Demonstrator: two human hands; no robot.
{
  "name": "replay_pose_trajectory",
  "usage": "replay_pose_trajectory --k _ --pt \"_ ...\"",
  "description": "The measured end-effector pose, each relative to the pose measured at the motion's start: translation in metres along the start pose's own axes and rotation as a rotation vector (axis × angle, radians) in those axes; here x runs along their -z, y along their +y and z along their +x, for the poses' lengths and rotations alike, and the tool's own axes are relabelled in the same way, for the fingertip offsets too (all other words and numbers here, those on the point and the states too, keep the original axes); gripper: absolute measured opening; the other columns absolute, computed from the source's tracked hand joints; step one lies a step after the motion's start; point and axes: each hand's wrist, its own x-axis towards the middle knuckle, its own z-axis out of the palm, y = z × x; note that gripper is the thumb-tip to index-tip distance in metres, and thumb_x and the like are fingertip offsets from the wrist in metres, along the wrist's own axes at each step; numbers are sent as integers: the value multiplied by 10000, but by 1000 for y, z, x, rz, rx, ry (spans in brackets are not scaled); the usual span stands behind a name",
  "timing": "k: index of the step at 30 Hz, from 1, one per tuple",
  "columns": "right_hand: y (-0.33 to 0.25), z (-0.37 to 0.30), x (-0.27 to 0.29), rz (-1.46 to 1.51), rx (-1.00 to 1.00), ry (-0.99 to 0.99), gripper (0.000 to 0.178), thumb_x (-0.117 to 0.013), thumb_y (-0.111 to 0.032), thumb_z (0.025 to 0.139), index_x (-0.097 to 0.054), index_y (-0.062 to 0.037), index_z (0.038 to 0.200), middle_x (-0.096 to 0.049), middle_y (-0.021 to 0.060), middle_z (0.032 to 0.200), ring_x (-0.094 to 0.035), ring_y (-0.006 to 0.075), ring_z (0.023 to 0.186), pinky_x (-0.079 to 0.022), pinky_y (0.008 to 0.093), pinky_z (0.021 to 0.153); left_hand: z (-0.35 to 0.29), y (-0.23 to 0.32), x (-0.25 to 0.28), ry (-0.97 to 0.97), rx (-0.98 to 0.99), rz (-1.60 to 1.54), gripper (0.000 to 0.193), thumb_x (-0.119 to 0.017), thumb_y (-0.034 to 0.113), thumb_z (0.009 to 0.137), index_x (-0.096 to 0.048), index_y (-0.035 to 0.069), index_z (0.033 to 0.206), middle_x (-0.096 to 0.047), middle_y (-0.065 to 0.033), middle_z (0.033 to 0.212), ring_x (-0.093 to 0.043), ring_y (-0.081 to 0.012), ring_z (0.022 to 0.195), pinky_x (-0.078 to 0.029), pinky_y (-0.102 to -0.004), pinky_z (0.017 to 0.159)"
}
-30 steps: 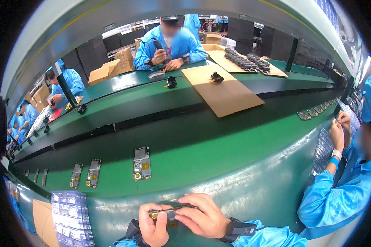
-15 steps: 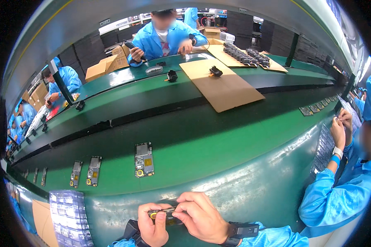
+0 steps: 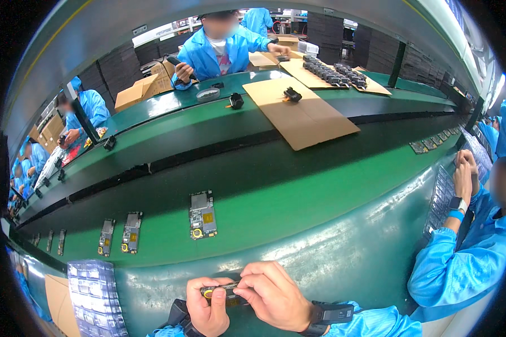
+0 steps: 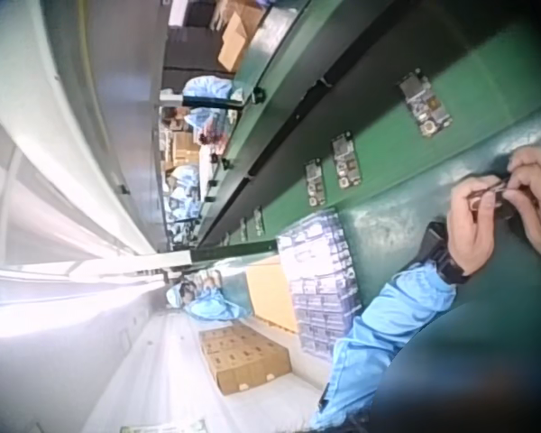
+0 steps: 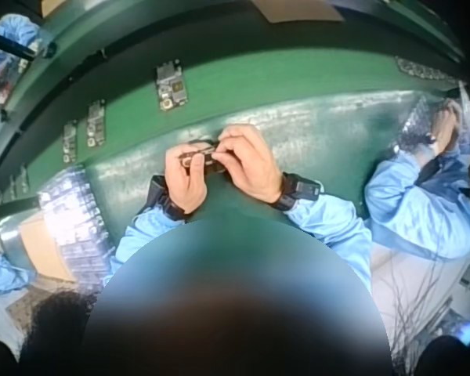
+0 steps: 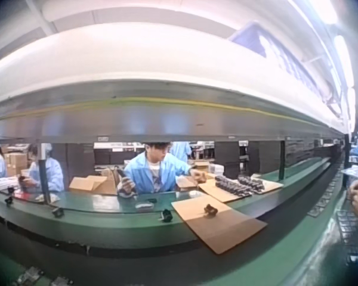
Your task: The worker is assembling small components onto a circuit board on a factory production line.
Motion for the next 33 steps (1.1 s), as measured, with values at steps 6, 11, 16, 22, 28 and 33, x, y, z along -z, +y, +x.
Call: replay_pose_trajectory --k 6,11,16,22,28,33 --pt "4 1 0 13 13 34 233 -794 -73 787 -640 -54 962 -649 58 928 -642 266 840 -520 340 777 2 13 2 -42 42 40 167 -536 35 1004 -478 -13 1153 -643 -144 1078 -642 -147 871 -528 -266 788" --pt "1 6 11 -164 65 -97 251 -779 -193 824 -655 -74 1007 -687 64 900 -679 255 816 -532 385 706 2 1 12 -27 -108 245 243 -621 102 977 -479 5 1149 -705 -129 944 -665 -131 803 -533 -263 710" --pt "20 13 19 100 -58 -275 279 -740 -322 869 -677 -83 998 -698 118 826 -687 330 725 -524 419 605 6 5 15 -119 8 330 236 -639 83 959 -508 2 1138 -705 -103 933 -681 -135 828 -542 -277 745" --pt "18 21 35 66 -269 -609 357 -739 -382 873 -625 -68 748 -583 106 589 -525 298 485 -400 388 476 17 5 25 -382 172 164 272 -649 82 950 -557 29 1200 -712 -113 911 -699 -147 824 -547 -289 732" --pt "18 30 46 232 -312 -694 382 -697 -345 921 -623 -44 698 -529 45 517 -465 149 470 -374 344 475 25 11 28 -488 308 63 320 -625 98 959 -554 47 1267 -702 -109 952 -689 -141 828 -539 -300 732" --pt "21 31 44 351 -370 -970 400 -654 -318 978 -635 -55 677 -471 -30 520 -382 47 497 -298 286 454 23 21 30 -523 250 101 243 -564 100 1002 -521 15 1226 -643 -100 1017 -642 -137 856 -527 -272 770"
